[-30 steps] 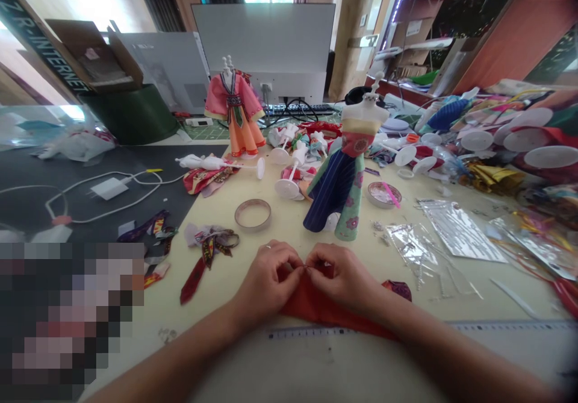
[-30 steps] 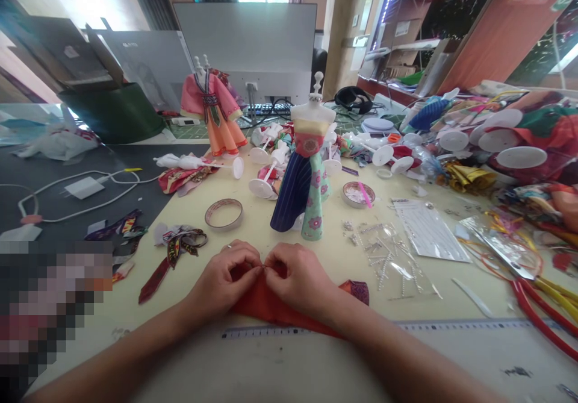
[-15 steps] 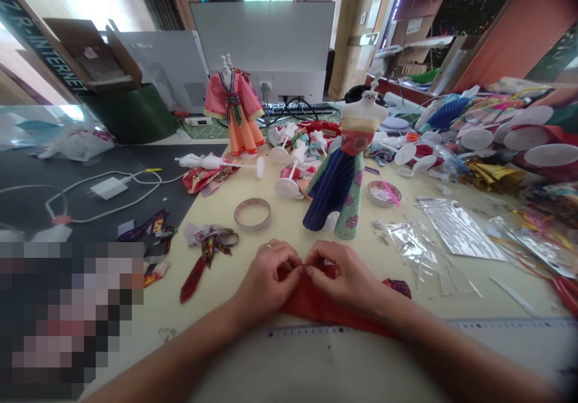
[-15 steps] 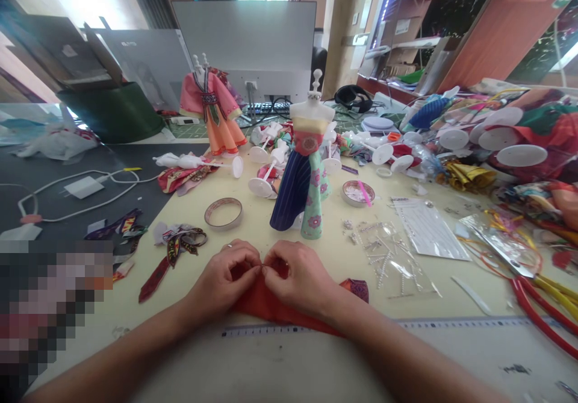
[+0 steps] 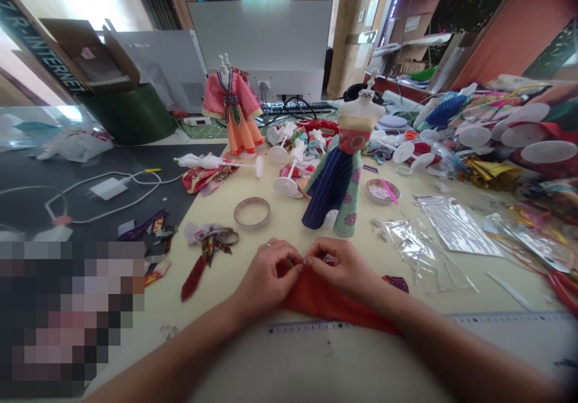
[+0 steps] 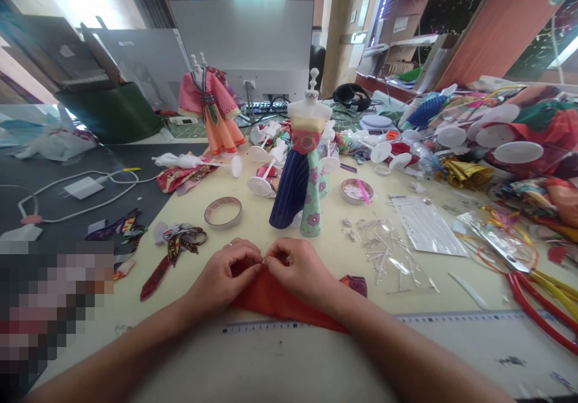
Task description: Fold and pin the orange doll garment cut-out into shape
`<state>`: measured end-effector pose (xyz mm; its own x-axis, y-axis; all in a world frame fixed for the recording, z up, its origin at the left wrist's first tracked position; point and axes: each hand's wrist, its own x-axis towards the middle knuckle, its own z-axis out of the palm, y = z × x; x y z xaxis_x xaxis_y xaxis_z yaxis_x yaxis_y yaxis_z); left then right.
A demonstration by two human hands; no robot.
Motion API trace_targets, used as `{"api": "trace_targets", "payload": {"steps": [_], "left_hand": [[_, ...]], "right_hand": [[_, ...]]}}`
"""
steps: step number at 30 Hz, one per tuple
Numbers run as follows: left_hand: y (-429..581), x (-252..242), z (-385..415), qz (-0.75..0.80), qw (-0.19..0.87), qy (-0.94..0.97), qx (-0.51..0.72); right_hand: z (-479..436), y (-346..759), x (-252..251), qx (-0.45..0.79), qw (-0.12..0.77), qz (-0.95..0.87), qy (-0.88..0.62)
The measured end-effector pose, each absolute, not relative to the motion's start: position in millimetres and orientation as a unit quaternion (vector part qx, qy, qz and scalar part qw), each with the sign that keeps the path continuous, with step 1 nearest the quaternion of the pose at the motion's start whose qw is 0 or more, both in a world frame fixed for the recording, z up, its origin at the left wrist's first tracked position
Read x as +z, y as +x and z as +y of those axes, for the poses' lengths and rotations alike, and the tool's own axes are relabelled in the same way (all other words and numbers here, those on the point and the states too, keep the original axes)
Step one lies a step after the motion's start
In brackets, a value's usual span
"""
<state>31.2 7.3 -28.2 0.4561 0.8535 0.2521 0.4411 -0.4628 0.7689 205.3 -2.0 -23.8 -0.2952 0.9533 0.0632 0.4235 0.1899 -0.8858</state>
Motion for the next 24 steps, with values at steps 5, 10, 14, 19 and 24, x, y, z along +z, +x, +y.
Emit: {"api": "trace_targets", "payload": {"steps": [5, 10, 14, 19, 24], "left_hand": [[31.1, -28.1, 7.7, 0.404, 0.338, 0.784, 0.33], [30.4, -27.0, 7.7, 0.413, 0.345, 0.774, 0.334], [29.3, -26.5, 8.1, 0.417, 0.349, 0.771, 0.331], [28.7, -27.3, 8.3, 0.421, 0.355, 0.768, 0.325], [29.3, -28.4, 7.7, 0.421, 0.346, 0.773, 0.324]], "right_hand": [[-1.8, 204.1, -22.9, 0.404, 0.327, -0.697, -0.494], [-2.6, 205.8, -24.3, 0.366, 0.366, -0.694, -0.501], [-5.8, 206.8, -22.8, 0.196, 0.394, -0.777, -0.45], [-7.7, 205.1, -20.9, 0.084, 0.365, -0.837, -0.398], [-6.3, 204.9, -23.3, 0.07, 0.344, -0.847, -0.399]]}}
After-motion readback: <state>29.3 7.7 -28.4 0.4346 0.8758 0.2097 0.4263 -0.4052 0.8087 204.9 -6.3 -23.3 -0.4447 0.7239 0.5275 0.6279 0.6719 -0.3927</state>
